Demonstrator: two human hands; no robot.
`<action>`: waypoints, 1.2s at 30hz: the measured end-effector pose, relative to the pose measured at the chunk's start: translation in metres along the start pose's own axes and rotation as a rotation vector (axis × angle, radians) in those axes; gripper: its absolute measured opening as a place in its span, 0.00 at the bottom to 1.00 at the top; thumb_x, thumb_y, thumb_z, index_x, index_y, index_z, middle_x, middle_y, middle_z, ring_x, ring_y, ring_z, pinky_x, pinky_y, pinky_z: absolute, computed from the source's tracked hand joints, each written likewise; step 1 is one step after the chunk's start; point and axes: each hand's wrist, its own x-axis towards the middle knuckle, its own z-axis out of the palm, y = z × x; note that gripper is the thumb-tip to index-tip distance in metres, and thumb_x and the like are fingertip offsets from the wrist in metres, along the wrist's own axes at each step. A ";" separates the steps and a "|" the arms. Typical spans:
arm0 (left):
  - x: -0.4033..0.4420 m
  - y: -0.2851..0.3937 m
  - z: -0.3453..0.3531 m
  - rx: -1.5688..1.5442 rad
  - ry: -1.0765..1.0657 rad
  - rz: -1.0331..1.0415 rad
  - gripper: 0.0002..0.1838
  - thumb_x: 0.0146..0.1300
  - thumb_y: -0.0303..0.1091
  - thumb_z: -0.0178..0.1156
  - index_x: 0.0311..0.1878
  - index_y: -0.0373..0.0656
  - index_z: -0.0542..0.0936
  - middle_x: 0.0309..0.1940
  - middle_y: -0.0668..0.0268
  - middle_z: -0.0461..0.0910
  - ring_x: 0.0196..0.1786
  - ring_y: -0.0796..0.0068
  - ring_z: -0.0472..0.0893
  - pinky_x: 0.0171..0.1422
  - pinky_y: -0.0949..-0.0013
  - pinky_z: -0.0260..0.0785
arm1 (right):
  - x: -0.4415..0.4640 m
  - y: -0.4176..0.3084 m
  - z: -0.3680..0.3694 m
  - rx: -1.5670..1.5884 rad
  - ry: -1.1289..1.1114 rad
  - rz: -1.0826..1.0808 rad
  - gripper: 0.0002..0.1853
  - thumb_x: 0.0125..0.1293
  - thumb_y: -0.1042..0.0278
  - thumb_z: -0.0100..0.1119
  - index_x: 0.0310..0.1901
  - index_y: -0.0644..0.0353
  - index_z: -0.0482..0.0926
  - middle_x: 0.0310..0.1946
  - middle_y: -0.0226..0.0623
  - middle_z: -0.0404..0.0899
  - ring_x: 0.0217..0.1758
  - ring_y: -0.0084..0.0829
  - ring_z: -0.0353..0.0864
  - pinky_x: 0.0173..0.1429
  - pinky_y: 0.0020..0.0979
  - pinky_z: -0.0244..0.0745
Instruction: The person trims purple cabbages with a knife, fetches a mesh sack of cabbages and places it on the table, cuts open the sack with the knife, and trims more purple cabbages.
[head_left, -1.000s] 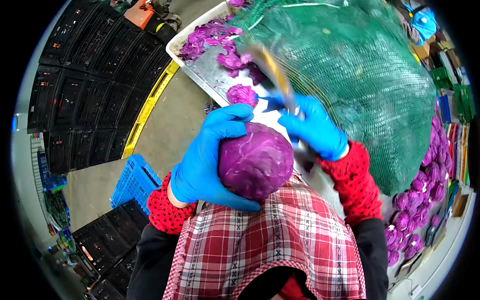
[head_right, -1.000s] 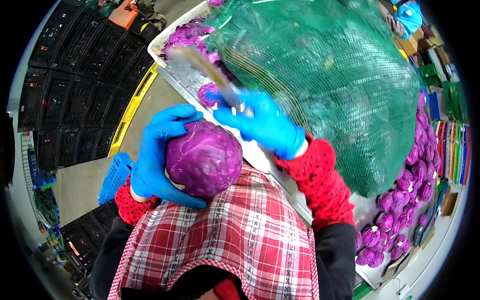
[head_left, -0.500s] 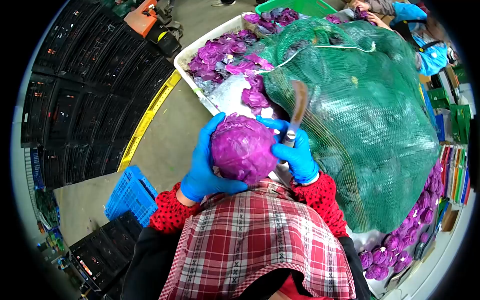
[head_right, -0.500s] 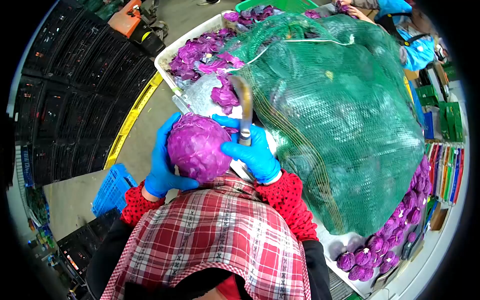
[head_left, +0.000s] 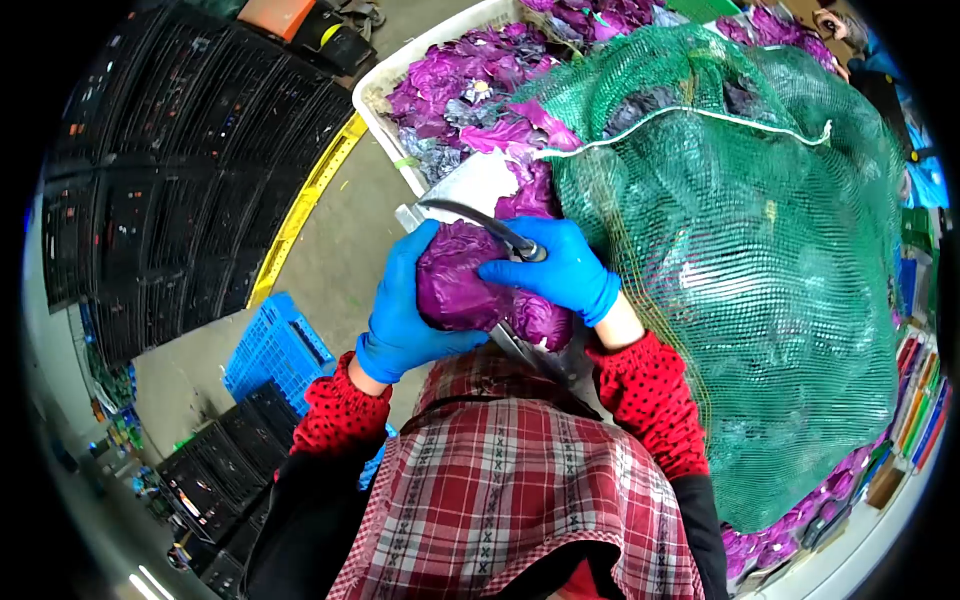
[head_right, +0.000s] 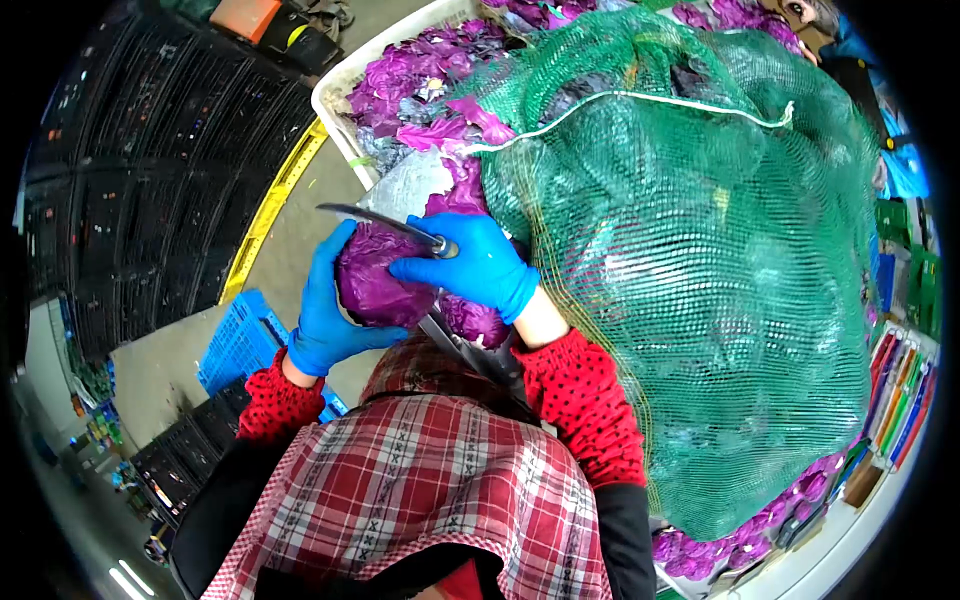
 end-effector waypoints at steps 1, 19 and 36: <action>0.001 -0.003 -0.003 0.005 0.003 -0.014 0.60 0.31 0.40 0.83 0.70 0.38 0.60 0.62 0.53 0.68 0.64 0.55 0.72 0.69 0.58 0.65 | 0.003 0.012 0.001 0.074 0.020 0.020 0.20 0.57 0.57 0.73 0.45 0.63 0.84 0.30 0.39 0.84 0.31 0.19 0.78 0.39 0.26 0.74; 0.015 -0.055 0.045 0.005 0.086 -0.158 0.43 0.50 0.43 0.76 0.65 0.36 0.66 0.52 0.57 0.74 0.52 0.66 0.76 0.56 0.64 0.70 | -0.060 0.040 0.026 0.302 0.543 0.242 0.27 0.63 0.58 0.68 0.61 0.58 0.75 0.34 0.23 0.76 0.35 0.16 0.71 0.42 0.22 0.70; 0.026 -0.029 0.052 -1.410 -0.097 -0.421 0.40 0.62 0.44 0.65 0.72 0.39 0.59 0.66 0.54 0.67 0.63 0.57 0.74 0.69 0.55 0.67 | -0.089 0.019 0.036 0.442 0.563 0.138 0.26 0.69 0.69 0.60 0.67 0.61 0.69 0.56 0.33 0.78 0.53 0.22 0.76 0.58 0.25 0.72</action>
